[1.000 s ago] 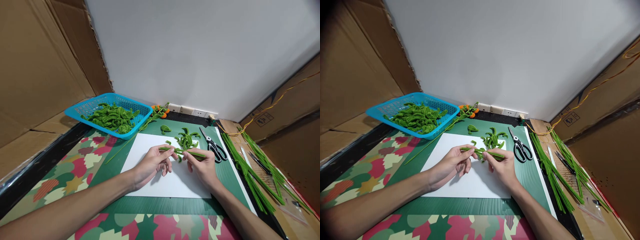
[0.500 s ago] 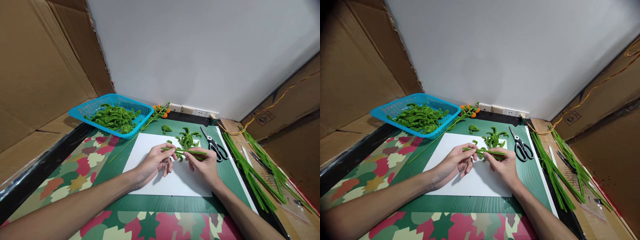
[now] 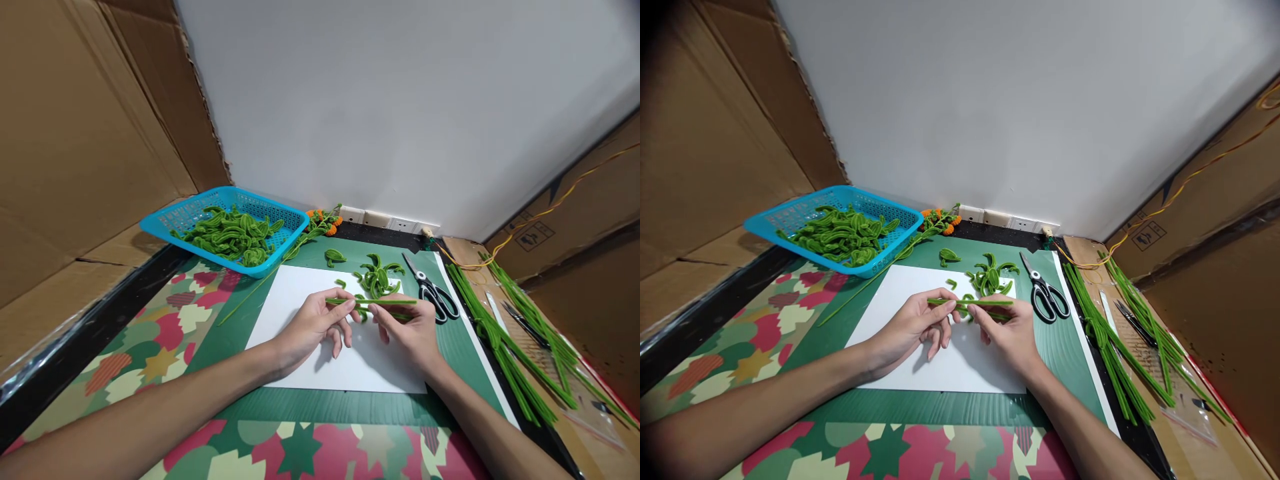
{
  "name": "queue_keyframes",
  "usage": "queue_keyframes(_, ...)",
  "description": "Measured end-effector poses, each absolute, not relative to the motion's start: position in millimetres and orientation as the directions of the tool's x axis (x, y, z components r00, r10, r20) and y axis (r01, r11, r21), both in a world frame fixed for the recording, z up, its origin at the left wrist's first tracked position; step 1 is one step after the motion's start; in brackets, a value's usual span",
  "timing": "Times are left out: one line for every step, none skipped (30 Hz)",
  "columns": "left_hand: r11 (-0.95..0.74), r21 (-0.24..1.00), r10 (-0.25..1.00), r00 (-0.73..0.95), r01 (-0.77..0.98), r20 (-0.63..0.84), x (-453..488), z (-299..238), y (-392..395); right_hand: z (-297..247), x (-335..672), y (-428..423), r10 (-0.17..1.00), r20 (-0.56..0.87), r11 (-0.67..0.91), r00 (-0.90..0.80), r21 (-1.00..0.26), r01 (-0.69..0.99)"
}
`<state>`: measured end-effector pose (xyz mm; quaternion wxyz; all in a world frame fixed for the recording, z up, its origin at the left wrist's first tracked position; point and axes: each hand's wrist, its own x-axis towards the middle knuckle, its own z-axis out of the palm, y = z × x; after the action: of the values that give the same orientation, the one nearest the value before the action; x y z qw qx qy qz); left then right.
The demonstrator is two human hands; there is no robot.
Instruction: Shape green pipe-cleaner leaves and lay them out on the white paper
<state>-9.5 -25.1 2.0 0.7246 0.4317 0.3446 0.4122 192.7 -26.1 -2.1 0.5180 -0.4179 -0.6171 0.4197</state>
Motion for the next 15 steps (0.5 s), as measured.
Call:
queue_keyframes(0.289, 0.908, 0.896, 0.419, -0.303, -0.145, -9.8, 2.2, -25.1, -3.4, 193.2, -26.2, 0.953, 0.285, 0.292, -0.107, -0.955, 0.059)
queue_keyframes(0.295, 0.904, 0.897, 0.416, -0.309, -0.151, -10.3, 2.4, -25.0, -4.7, 193.8, -26.5, 0.954, 0.280, 0.285, -0.110, -0.958, 0.035)
queue_keyframes(0.307, 0.896, 0.896, 0.415, -0.320, -0.159, -11.0, 2.8, -24.8, -5.9, 194.4, -26.8, 0.953, 0.277, 0.280, -0.122, -0.960, 0.009)
queue_keyframes(0.322, 0.886, 0.894, 0.415, -0.333, -0.169, -11.7, 3.4, -24.6, -6.7, 195.0, -27.1, 0.951, 0.274, 0.274, -0.141, -0.961, -0.016)
queue_keyframes(0.340, 0.874, 0.890, 0.419, -0.347, -0.180, -12.3, 4.2, -24.5, -7.3, 195.5, -27.3, 0.948, 0.270, 0.268, -0.169, -0.963, -0.036)
queue_keyframes(0.357, 0.863, 0.886, 0.423, -0.359, -0.190, -12.8, 5.1, -24.4, -7.5, 195.9, -27.4, 0.943, 0.264, 0.258, -0.201, -0.965, -0.054)
queue_keyframes(0.372, 0.852, 0.881, 0.428, -0.368, -0.200, -13.1, 6.2, -24.4, -7.3, 196.0, -27.2, 0.939, 0.259, 0.248, -0.226, -0.966, -0.075)
queue_keyframes(0.383, 0.846, 0.877, 0.434, -0.371, -0.207, -13.2, 7.2, -24.6, -6.7, 195.9, -26.9, 0.937, 0.253, 0.236, -0.241, -0.967, -0.096)
queue_keyframes(0.390, 0.845, 0.872, 0.441, -0.366, -0.212, -13.1, 8.1, -24.8, -6.0, 195.6, -26.3, 0.937, 0.243, 0.221, -0.252, -0.969, -0.113)
queue_keyframes(0.393, 0.848, 0.868, 0.449, -0.355, -0.214, -12.8, 8.8, -25.1, -5.2, 195.3, -25.7, 0.938, 0.232, 0.205, -0.259, -0.971, -0.127)
queue_keyframes(0.389, 0.855, 0.865, 0.456, -0.342, -0.212, -12.4, 9.1, -25.4, -4.5, 194.9, -24.9, 0.939, 0.221, 0.191, -0.262, -0.972, -0.135)
queue_keyframes(0.381, 0.864, 0.863, 0.461, -0.327, -0.206, -11.8, 9.1, -25.7, -3.9, 194.7, -24.2, 0.941, 0.212, 0.181, -0.265, -0.974, -0.137)
queue_keyframes(0.371, 0.874, 0.863, 0.464, -0.314, -0.199, -11.3, 8.7, -25.9, -3.8, 194.7, -23.7, 0.940, 0.209, 0.179, -0.271, -0.975, -0.131)
queue_keyframes(0.359, 0.883, 0.864, 0.466, -0.303, -0.192, -10.7, 8.0, -26.0, -3.9, 194.8, -23.4, 0.936, 0.214, 0.186, -0.279, -0.975, -0.122)
queue_keyframes(0.349, 0.889, 0.866, 0.465, -0.297, -0.184, -10.3, 7.1, -26.1, -4.4, 195.2, -23.3, 0.931, 0.229, 0.205, -0.285, -0.972, -0.112)
